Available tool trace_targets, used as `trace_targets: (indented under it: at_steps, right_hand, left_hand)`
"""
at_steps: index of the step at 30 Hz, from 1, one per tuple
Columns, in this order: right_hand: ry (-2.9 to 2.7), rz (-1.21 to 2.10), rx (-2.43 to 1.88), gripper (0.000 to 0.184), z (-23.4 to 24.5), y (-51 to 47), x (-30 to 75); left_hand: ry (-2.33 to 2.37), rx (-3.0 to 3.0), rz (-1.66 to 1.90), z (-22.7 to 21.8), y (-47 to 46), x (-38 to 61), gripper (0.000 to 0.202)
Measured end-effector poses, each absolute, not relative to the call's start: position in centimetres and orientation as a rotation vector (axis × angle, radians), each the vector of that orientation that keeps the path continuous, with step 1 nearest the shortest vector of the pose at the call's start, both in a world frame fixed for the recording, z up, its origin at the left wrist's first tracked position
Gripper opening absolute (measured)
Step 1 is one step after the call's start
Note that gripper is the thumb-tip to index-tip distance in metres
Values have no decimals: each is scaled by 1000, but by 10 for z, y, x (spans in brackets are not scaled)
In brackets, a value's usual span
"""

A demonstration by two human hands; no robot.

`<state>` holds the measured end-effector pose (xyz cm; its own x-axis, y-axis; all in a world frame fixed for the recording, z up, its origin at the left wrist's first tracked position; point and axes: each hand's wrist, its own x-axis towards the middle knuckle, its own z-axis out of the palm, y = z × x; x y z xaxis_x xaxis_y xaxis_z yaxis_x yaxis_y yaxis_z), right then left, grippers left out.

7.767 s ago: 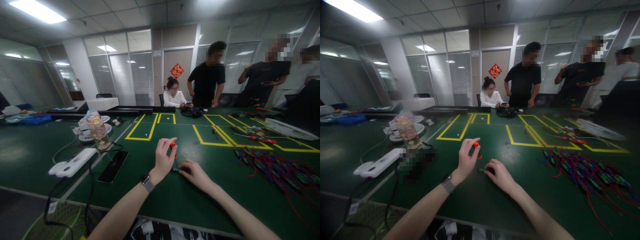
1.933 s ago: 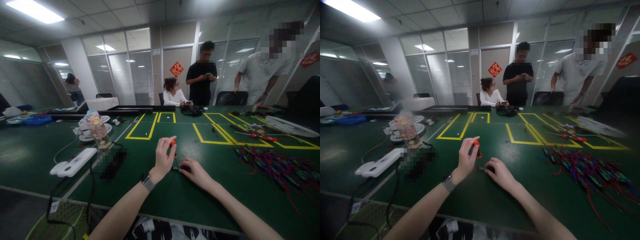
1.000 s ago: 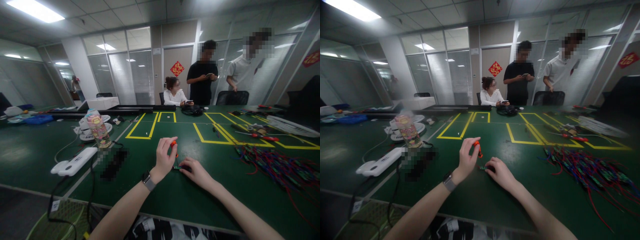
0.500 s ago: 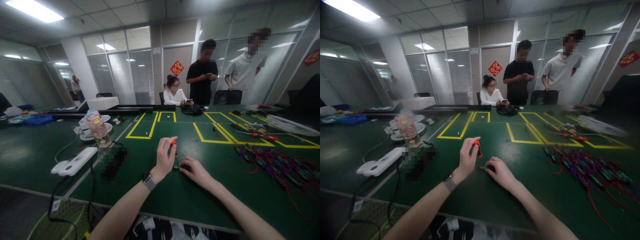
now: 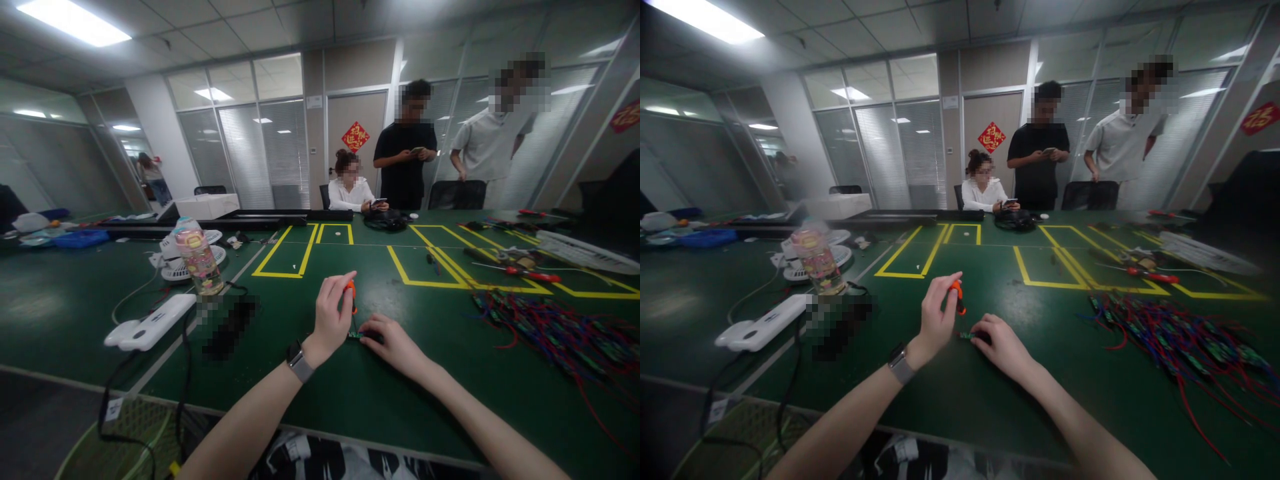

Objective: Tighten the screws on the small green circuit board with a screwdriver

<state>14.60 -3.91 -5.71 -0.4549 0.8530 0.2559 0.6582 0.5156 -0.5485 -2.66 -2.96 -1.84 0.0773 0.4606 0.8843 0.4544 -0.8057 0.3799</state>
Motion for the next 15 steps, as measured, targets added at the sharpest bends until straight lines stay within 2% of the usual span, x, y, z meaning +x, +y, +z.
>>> trace_targets:
  at_steps: [4, 10, 15]
  right_hand:
    - [-2266, 496, -1228, 13, -56, -40, 146]
    - [-2268, 498, -1231, 13, -56, -41, 146]
    - [-2262, 501, -1237, 13, -56, -40, 146]
  left_hand:
    - [1030, 2302, 1921, -19, -30, -27, 23]
    - [973, 2299, 1916, -18, -29, -27, 31]
    - [1028, 2291, 1980, -19, -28, -28, 19]
